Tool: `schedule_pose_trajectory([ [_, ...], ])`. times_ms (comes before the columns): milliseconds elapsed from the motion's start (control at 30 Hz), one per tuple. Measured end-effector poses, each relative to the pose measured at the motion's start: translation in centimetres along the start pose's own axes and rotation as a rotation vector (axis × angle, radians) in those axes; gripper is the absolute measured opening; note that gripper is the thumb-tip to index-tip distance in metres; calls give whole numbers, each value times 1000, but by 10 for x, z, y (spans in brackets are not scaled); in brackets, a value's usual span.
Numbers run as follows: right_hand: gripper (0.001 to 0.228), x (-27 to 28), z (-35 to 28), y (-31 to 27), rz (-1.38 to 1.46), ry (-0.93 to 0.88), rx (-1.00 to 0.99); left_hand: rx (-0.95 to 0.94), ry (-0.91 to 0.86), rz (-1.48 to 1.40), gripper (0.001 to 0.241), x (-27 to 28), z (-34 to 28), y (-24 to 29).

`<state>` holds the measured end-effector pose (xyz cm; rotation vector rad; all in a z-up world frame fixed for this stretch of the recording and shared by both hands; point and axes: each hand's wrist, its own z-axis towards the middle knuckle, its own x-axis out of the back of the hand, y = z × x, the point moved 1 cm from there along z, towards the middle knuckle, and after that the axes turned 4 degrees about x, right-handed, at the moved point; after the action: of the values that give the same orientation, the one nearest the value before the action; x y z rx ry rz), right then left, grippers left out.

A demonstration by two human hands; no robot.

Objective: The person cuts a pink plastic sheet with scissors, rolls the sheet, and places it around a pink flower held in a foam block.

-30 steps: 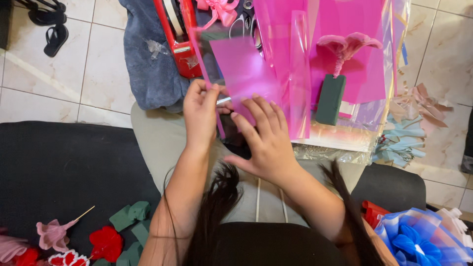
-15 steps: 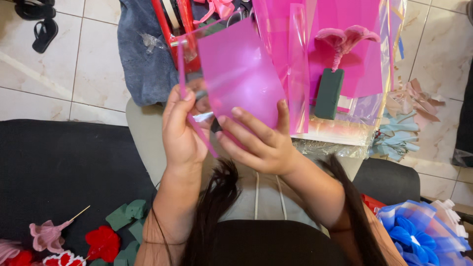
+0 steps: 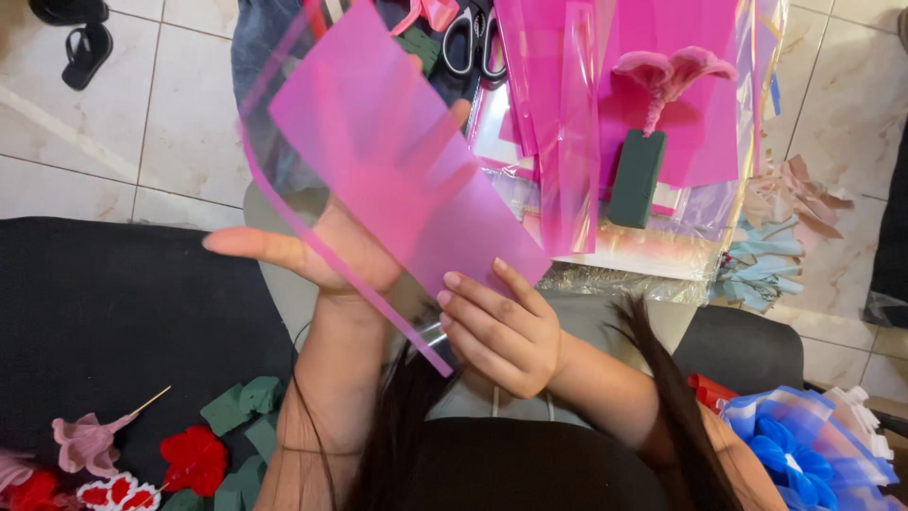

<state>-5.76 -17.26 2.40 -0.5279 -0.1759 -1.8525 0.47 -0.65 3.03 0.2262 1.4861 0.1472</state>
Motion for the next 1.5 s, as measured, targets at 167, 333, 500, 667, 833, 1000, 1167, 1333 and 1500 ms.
schedule_pose_trajectory([
  [167,8,2,-6,5,144,-277,-50,-12,256,-142,129,42,-7,-20],
  [333,11,3,-18,1,321,-260,-160,141,146,-215,145,49,-7,-30],
  [500,13,3,-10,-7,362,-271,-254,127,-69,-414,139,58,-8,-35],
  [667,11,12,8,-7,348,-332,-669,130,-68,-187,121,71,0,-31],
  [833,35,22,13,6,391,-349,-858,13,-10,252,98,68,-2,-42],
  [1000,20,6,17,26,329,-315,-894,-107,127,586,84,34,-8,-48],
  [1167,4,-1,18,32,363,-248,-907,-125,212,798,79,34,-14,-42],
  [1333,10,-7,19,30,335,-261,-876,-127,242,924,65,12,-19,-31],
  [1500,8,-9,13,34,263,-176,-868,-120,226,857,44,-11,-18,-23],
])
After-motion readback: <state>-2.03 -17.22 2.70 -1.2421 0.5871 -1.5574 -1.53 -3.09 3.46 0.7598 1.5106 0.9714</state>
